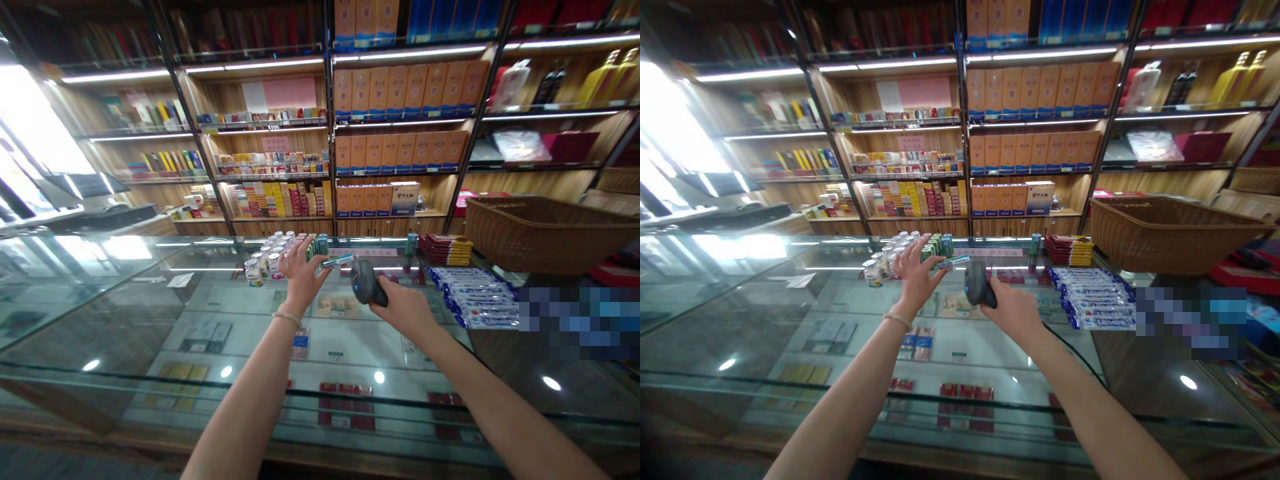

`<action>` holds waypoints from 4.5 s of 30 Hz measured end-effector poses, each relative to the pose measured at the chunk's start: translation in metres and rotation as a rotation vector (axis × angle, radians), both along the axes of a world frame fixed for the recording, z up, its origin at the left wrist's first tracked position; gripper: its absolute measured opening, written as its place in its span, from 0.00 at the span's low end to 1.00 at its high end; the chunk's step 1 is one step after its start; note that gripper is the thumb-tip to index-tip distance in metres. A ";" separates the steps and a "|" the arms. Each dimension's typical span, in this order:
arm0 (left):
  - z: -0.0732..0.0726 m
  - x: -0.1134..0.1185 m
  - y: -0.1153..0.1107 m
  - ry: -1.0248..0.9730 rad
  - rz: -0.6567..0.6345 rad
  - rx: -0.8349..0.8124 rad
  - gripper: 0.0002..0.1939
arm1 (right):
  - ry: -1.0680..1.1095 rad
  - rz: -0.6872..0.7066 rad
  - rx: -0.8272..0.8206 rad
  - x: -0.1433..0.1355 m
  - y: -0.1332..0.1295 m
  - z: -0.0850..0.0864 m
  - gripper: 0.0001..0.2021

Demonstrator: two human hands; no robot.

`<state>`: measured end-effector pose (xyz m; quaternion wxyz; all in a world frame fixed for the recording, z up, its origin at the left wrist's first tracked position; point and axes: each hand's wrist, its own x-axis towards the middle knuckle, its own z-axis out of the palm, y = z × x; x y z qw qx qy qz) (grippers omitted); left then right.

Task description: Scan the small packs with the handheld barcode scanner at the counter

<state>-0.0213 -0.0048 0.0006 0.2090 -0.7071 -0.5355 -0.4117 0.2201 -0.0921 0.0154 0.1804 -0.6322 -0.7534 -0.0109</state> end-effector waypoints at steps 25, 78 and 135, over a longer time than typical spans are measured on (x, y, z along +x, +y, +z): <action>-0.002 0.004 0.001 -0.033 -0.054 0.002 0.08 | -0.178 -0.048 0.111 0.014 0.028 -0.043 0.24; -0.010 0.007 0.008 -0.101 -0.023 -0.118 0.07 | 0.198 0.293 0.185 -0.044 0.135 0.059 0.17; 0.049 -0.045 0.103 0.230 -0.019 -0.267 0.04 | -0.020 0.136 0.281 -0.118 0.200 0.022 0.09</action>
